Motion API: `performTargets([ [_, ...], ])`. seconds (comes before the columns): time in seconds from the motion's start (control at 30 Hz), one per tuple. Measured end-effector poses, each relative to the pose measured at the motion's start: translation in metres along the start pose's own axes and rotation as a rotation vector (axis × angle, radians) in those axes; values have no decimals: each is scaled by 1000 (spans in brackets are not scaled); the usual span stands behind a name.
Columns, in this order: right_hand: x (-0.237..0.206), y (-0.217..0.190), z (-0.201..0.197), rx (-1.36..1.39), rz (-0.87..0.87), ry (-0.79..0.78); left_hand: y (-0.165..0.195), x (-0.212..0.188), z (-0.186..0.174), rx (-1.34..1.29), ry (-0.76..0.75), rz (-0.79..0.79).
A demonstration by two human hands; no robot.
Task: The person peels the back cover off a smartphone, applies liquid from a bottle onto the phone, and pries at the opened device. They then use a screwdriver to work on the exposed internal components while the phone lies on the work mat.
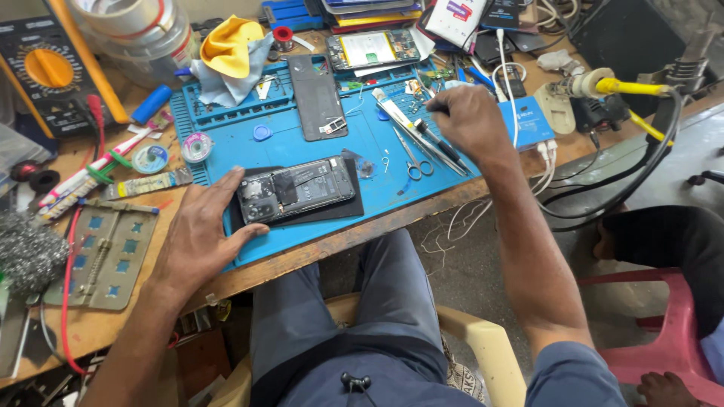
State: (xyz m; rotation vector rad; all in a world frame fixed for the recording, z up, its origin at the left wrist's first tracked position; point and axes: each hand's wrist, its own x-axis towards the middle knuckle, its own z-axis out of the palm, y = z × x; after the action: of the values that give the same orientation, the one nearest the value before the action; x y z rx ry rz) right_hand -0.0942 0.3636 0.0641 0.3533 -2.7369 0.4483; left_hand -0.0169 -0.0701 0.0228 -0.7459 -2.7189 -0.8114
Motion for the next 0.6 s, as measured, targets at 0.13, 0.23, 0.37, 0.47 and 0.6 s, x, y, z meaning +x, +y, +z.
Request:
performTargets([
  [0.13, 10, 20, -20, 4, 77, -44, -6, 7, 4, 62, -31, 52],
  [0.23, 6, 39, -32, -31, 79, -84, -3, 17, -1, 18, -130, -15],
  [0.37, -9, 54, -8, -88, 98, -332, -4, 22, -2, 29, -130, 12],
  [0.47, -15, 58, 26, -134, -148, -307, -19, 7, -2, 33, -69, 52],
  [0.6, -8, 53, 39, -126, 98, -380, -45, -19, -12, -104, 79, 121],
])
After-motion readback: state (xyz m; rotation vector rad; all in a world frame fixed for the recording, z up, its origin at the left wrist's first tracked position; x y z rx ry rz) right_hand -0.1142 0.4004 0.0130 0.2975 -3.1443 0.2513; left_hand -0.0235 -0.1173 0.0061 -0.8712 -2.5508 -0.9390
